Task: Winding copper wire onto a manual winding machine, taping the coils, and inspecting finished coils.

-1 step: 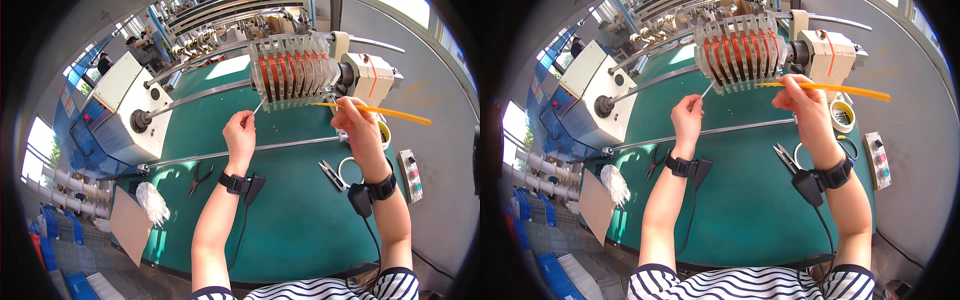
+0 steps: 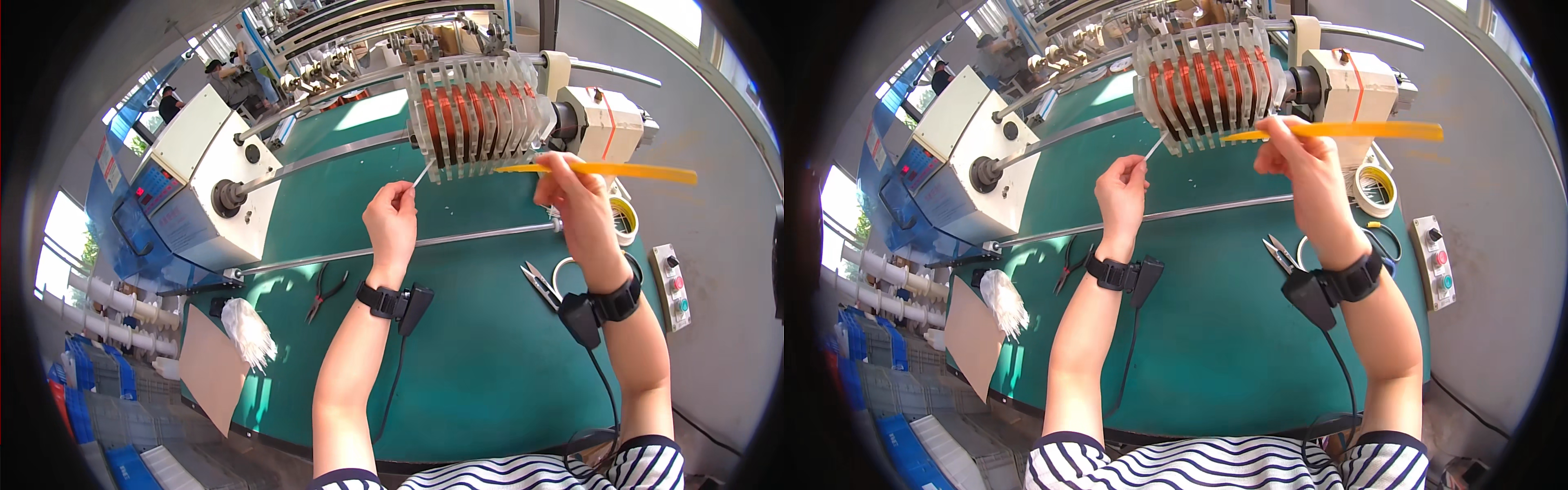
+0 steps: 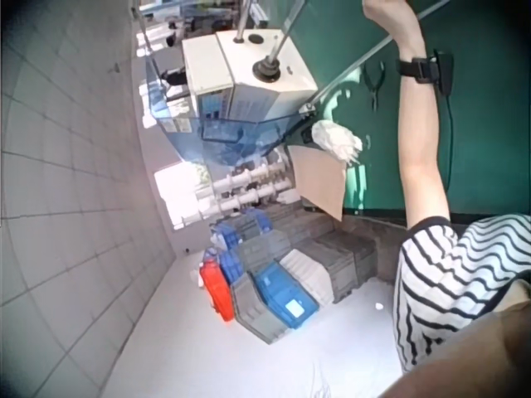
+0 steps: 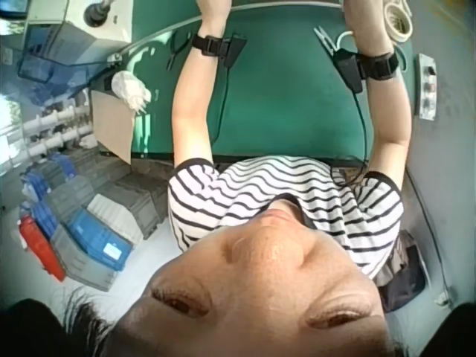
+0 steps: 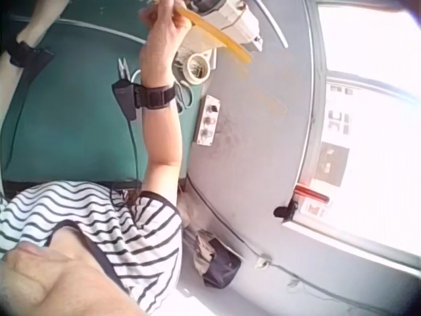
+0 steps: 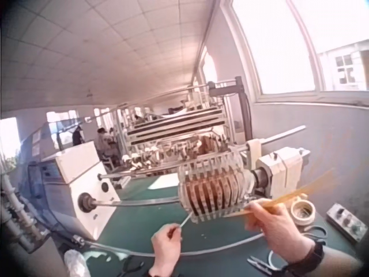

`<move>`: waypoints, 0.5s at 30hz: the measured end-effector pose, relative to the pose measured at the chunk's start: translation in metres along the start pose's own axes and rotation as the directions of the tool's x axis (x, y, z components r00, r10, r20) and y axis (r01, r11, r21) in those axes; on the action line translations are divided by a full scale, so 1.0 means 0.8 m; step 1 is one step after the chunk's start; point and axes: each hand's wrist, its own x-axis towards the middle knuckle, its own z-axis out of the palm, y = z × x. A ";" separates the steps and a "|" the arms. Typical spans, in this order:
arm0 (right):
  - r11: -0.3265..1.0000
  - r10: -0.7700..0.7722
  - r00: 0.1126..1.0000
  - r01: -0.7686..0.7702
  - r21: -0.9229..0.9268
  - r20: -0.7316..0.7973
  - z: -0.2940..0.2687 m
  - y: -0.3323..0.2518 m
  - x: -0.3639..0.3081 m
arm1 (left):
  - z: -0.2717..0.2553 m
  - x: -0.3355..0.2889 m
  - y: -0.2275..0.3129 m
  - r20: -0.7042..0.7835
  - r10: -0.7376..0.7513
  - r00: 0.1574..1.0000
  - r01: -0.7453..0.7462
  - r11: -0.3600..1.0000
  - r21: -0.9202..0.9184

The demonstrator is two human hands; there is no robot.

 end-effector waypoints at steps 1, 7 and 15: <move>0.997 -0.056 0.998 0.055 -0.057 -0.019 0.017 0.005 0.011 | -0.002 0.000 0.001 0.001 -0.002 1.000 0.002 1.000 0.001; 0.965 -0.198 0.979 0.203 -0.168 0.046 0.062 0.021 0.044 | -0.001 0.001 0.005 -0.010 -0.055 0.998 0.054 0.996 -0.073; 0.975 -0.217 0.976 0.218 -0.046 0.012 0.062 0.022 0.047 | 0.005 -0.004 0.012 0.038 -0.052 0.998 0.056 0.992 -0.114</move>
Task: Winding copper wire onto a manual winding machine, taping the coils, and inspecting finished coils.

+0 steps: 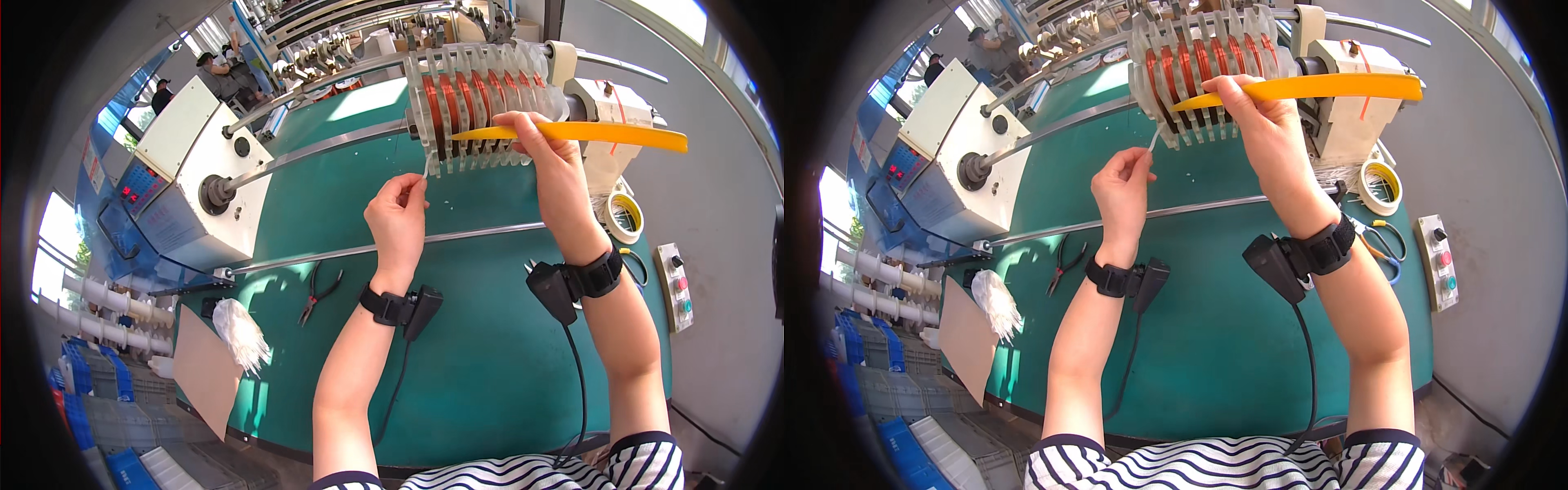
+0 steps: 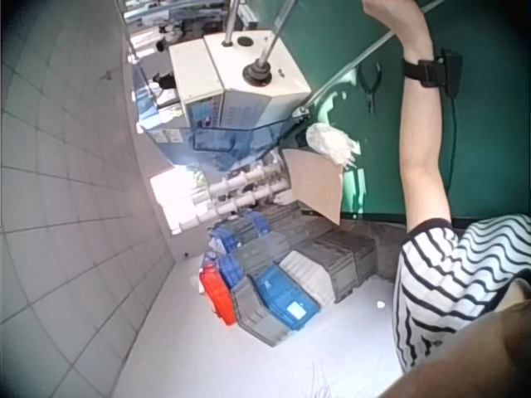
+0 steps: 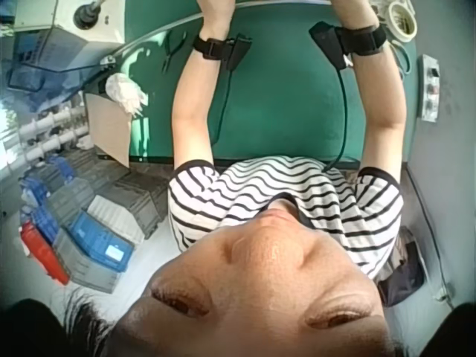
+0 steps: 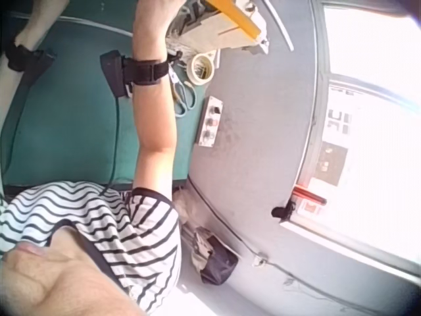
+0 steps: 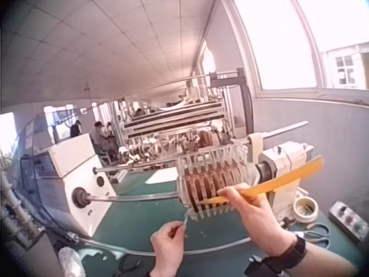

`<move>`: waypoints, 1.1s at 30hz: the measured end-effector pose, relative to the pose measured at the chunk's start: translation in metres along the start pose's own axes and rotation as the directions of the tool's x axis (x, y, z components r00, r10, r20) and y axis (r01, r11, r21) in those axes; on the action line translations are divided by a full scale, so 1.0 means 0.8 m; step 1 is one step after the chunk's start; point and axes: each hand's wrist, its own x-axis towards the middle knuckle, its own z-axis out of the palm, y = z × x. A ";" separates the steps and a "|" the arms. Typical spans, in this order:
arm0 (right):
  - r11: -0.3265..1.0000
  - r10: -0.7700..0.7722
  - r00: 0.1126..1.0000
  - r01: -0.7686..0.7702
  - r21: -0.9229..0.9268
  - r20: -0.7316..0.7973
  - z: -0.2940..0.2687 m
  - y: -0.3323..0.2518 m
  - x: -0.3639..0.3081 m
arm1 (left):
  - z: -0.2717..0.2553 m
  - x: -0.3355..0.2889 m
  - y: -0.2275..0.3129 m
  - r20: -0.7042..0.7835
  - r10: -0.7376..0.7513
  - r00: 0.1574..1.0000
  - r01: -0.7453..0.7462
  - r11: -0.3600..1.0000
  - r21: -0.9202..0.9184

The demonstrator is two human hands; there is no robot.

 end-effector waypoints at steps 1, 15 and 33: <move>1.000 0.022 1.000 -0.022 0.007 0.012 -0.001 0.001 0.000 | 0.000 -0.001 0.002 -0.001 0.001 1.000 -0.001 1.000 -0.002; 0.992 -0.117 0.993 0.117 -0.045 0.012 0.000 0.000 0.024 | 0.010 -0.001 0.011 -0.022 0.061 0.998 -0.062 0.998 -0.026; 0.640 -0.477 0.868 0.449 -0.624 0.135 0.029 0.052 -0.026 | 0.121 0.017 -0.032 -0.080 0.093 0.992 -0.115 0.932 -0.345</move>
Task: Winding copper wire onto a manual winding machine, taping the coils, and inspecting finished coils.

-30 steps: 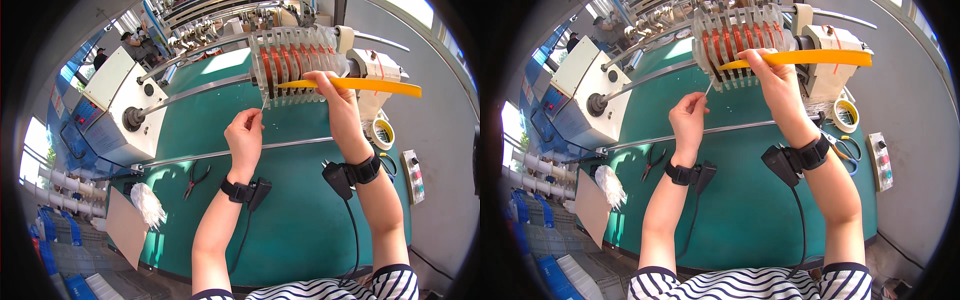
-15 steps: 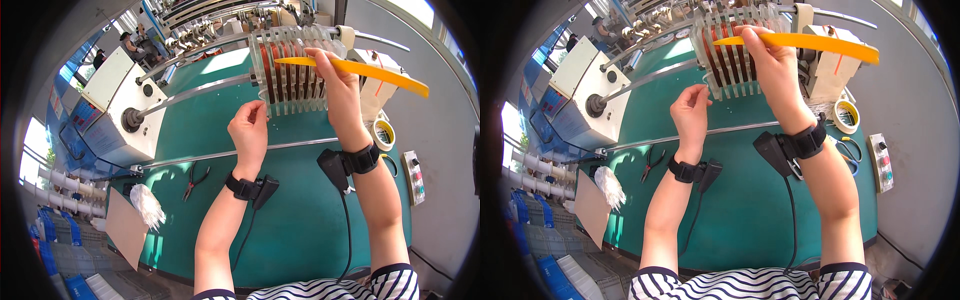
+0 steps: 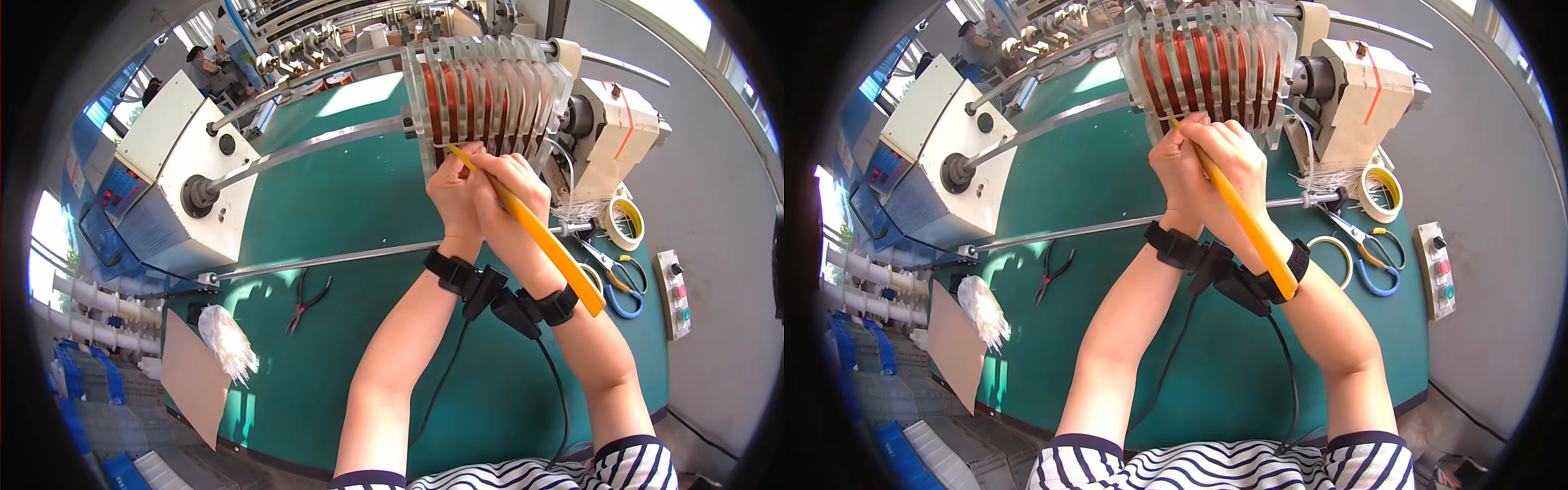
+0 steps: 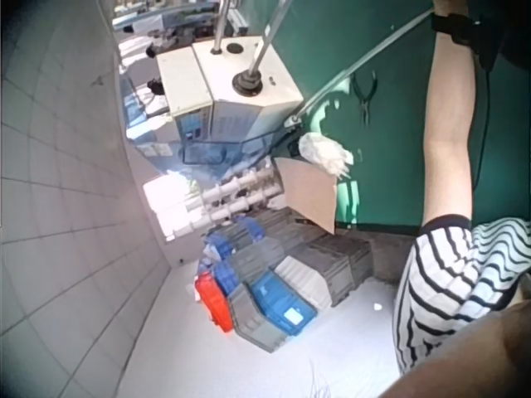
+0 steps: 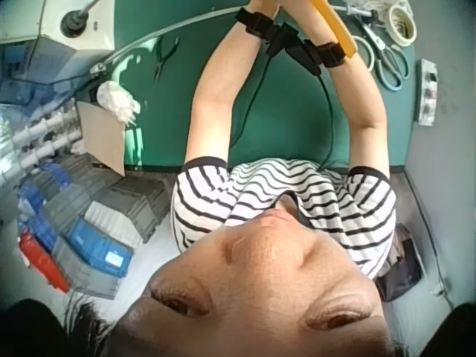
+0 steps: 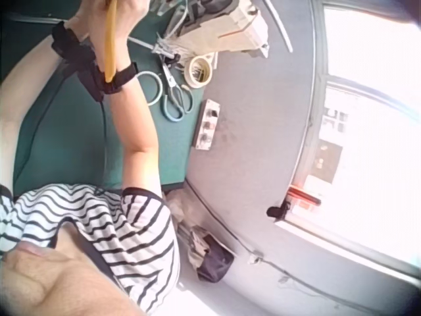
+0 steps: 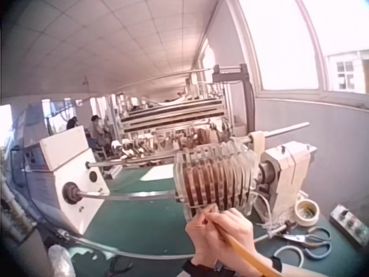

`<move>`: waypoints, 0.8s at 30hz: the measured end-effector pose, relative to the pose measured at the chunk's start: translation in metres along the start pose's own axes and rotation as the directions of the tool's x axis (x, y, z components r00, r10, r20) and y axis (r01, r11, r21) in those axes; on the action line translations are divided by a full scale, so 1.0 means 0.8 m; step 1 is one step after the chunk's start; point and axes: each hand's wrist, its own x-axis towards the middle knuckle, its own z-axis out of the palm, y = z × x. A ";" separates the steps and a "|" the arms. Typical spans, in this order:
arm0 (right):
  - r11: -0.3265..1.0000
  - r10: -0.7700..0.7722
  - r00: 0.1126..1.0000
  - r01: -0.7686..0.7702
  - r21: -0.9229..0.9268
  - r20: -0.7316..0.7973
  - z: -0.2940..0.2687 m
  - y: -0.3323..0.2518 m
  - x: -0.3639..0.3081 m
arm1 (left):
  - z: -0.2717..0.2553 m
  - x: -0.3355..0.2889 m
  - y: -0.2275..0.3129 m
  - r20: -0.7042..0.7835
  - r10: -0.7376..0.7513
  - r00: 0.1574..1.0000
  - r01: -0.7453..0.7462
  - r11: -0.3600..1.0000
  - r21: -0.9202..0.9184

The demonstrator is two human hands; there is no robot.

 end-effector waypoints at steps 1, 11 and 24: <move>1.000 -0.016 1.000 0.017 0.016 -0.009 0.003 0.001 0.001 | -0.001 0.001 -0.004 -0.008 0.018 1.000 -0.018 1.000 -0.014; 1.000 0.027 0.998 -0.027 0.003 -0.049 0.015 0.003 0.002 | -0.004 0.002 -0.014 0.013 0.006 1.000 -0.004 0.995 -0.098; 0.995 -0.042 0.995 0.033 -0.099 -0.087 0.021 0.003 0.000 | -0.001 -0.004 -0.016 0.017 -0.021 1.000 0.023 0.991 -0.132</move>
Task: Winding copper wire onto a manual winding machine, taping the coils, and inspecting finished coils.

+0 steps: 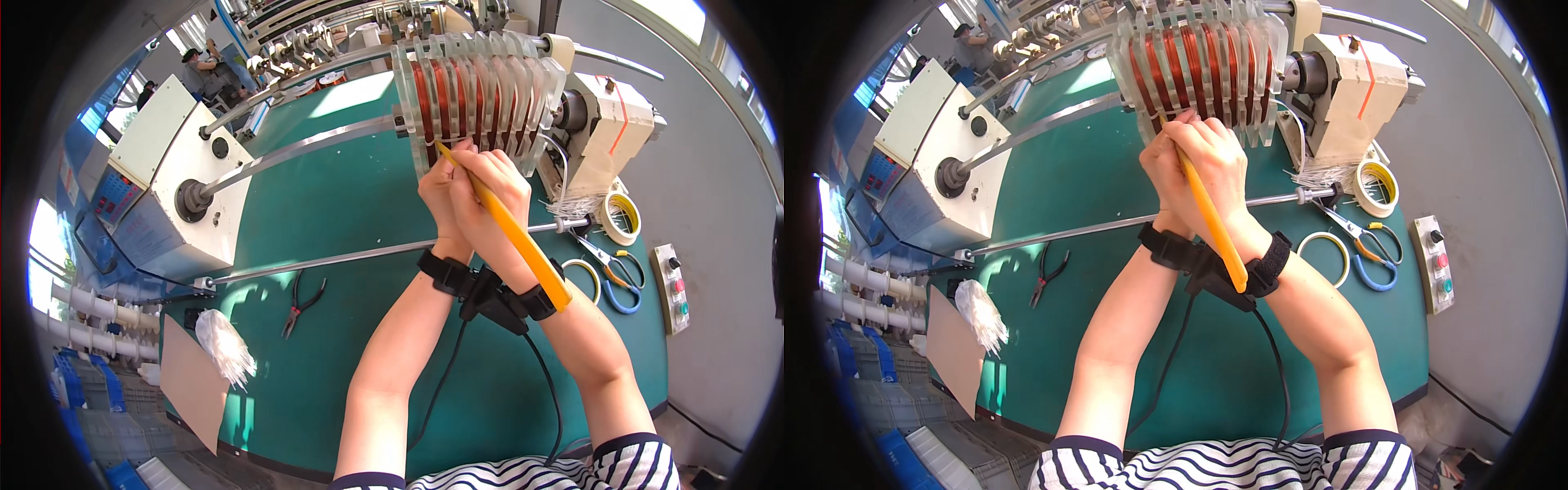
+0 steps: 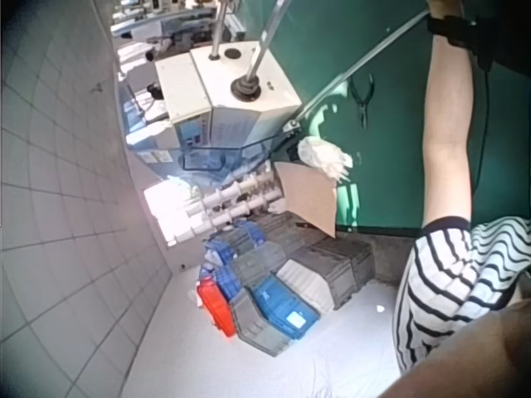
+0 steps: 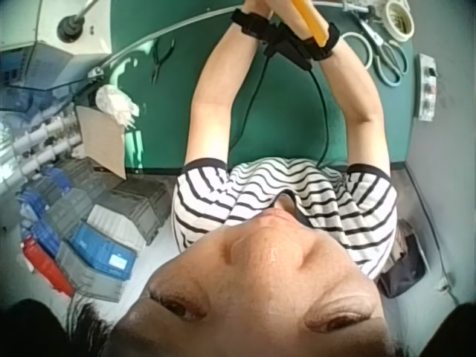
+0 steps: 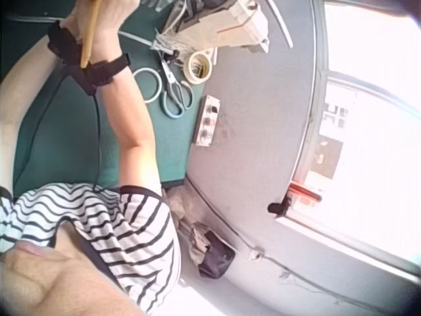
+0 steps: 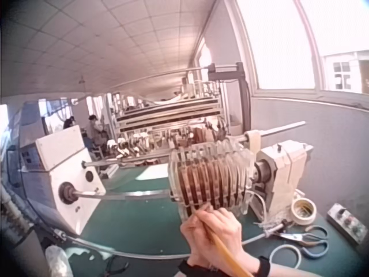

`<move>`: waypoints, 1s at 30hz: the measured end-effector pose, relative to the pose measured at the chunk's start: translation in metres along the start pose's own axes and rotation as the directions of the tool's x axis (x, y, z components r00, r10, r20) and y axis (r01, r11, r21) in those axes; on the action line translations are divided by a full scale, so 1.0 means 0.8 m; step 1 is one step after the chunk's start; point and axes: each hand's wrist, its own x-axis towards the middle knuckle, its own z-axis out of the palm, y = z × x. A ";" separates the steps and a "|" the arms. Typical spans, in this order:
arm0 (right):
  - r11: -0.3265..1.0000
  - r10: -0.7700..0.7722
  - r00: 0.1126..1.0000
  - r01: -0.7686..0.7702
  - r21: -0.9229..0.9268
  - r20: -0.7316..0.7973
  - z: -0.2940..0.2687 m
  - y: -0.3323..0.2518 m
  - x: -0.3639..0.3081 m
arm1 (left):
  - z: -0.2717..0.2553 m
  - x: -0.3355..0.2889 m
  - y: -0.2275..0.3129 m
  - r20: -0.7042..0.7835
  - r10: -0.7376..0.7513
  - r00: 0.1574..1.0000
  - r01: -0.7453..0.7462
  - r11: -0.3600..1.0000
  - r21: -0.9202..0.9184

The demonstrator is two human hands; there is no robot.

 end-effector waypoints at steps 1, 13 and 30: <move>1.000 0.008 1.000 -0.008 -0.001 -0.004 0.000 0.000 -0.001 | 0.000 -0.001 0.003 0.005 0.009 1.000 -0.009 0.998 0.058; 0.999 0.005 1.000 -0.004 0.048 -0.015 -0.008 -0.003 -0.004 | -0.008 -0.003 0.010 0.032 0.045 0.998 -0.046 0.999 0.025; 1.000 0.022 1.000 -0.022 0.005 -0.013 -0.006 0.007 -0.010 | -0.041 -0.007 0.052 0.120 0.176 0.977 -0.211 0.886 0.414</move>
